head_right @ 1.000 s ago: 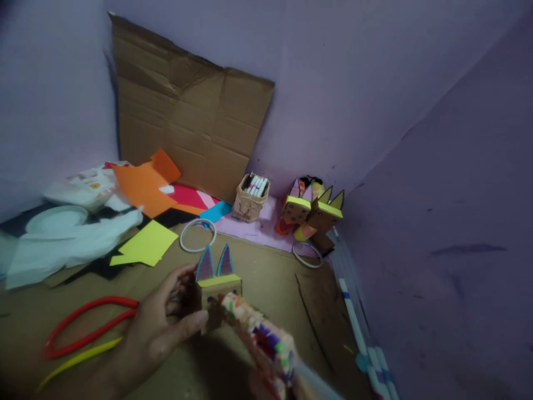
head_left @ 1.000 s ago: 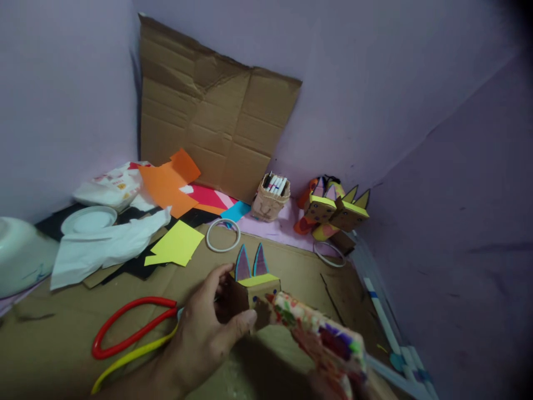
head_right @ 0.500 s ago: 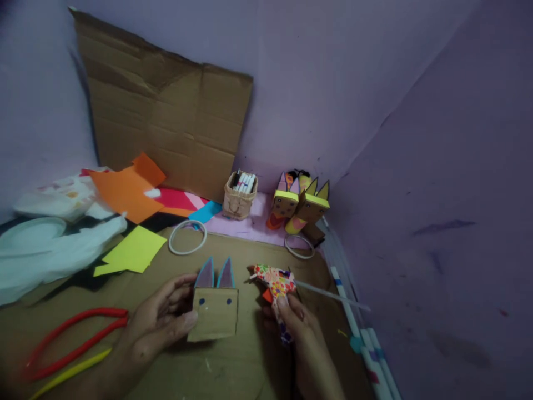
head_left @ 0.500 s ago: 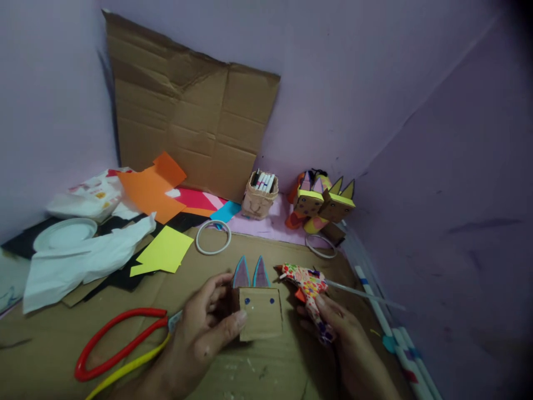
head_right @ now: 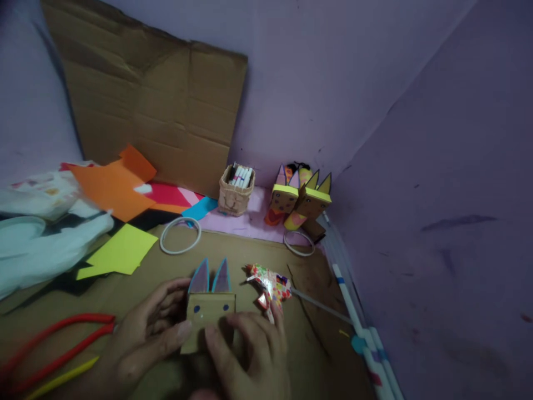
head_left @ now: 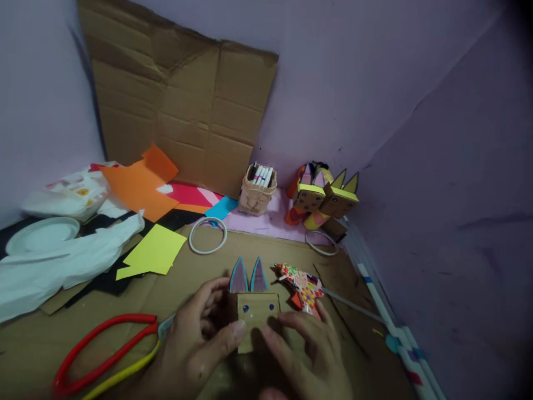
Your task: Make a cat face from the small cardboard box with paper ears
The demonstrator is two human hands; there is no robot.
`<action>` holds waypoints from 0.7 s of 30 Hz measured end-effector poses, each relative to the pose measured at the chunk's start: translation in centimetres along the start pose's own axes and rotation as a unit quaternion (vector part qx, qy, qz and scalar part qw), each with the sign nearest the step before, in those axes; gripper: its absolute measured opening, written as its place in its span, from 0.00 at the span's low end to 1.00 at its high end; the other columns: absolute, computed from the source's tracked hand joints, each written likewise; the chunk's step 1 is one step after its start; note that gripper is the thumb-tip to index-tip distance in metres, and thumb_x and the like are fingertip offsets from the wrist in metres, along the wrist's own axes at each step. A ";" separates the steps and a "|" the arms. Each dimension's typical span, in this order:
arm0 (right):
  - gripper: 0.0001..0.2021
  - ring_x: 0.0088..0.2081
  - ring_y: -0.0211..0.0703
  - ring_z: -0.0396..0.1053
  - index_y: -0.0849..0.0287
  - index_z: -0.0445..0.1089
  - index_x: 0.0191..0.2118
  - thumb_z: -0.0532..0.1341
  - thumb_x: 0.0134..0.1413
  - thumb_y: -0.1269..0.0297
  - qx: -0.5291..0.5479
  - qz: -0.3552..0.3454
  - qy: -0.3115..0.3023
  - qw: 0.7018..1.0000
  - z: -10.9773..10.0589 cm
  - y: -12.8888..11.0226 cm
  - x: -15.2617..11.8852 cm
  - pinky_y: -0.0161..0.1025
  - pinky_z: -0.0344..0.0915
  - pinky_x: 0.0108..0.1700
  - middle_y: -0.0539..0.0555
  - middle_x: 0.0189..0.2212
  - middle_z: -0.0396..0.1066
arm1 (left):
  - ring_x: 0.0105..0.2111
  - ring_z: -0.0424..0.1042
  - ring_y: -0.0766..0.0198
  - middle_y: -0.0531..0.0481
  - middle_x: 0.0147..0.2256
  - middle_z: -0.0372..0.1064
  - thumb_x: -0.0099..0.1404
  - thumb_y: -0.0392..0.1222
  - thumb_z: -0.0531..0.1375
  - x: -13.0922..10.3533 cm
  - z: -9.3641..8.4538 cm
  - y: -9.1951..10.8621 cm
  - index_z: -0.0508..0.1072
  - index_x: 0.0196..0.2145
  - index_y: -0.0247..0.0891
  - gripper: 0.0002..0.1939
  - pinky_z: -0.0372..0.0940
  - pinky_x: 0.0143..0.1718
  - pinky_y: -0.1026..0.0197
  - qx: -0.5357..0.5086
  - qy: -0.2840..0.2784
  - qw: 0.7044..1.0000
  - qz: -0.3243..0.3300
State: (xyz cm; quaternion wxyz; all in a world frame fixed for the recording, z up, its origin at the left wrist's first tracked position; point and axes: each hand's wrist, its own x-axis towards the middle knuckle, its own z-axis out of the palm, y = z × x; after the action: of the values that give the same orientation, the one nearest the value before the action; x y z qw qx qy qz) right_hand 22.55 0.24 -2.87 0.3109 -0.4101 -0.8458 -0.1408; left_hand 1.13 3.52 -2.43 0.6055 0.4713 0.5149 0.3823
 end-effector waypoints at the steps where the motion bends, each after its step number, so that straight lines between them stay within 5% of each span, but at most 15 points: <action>1: 0.19 0.46 0.50 0.70 0.49 0.73 0.52 0.52 0.64 0.48 0.006 0.009 0.007 1.000 0.4 -0.2 0.1 0.57 0.54 0.62 0.55 0.43 0.72 | 0.50 0.72 0.50 0.39 0.53 0.70 0.55 0.56 0.64 -0.1 0.1 0.2 0.63 0.53 0.39 0.33 0.70 0.41 0.59 0.005 0.003 1.000 -0.001; 7: 0.20 0.44 0.48 0.68 0.50 0.75 0.48 0.50 0.66 0.49 0.013 0.026 0.039 0.999 1.4 -0.9 0.4 0.53 0.53 0.61 0.55 0.40 0.72 | 0.49 0.73 0.48 0.41 0.50 0.73 0.53 0.52 0.64 -0.7 0.6 1.0 0.66 0.51 0.39 0.30 0.69 0.39 0.58 0.029 0.037 0.999 0.006; 21: 0.20 0.41 0.49 0.71 0.45 0.73 0.52 0.53 0.62 0.45 -0.032 0.002 -0.021 0.999 0.9 -0.5 0.6 0.52 0.58 0.55 0.53 0.37 0.74 | 0.48 0.73 0.48 0.41 0.51 0.72 0.55 0.55 0.63 -0.5 0.0 -0.2 0.64 0.55 0.42 0.32 0.69 0.40 0.56 0.082 0.012 0.996 0.036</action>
State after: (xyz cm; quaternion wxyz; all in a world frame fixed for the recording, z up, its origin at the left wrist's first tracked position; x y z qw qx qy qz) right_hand 21.49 0.70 -3.22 0.2800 -0.4243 -0.8465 -0.1581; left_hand 1.02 2.99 -2.44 0.5448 0.5331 0.5339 0.3661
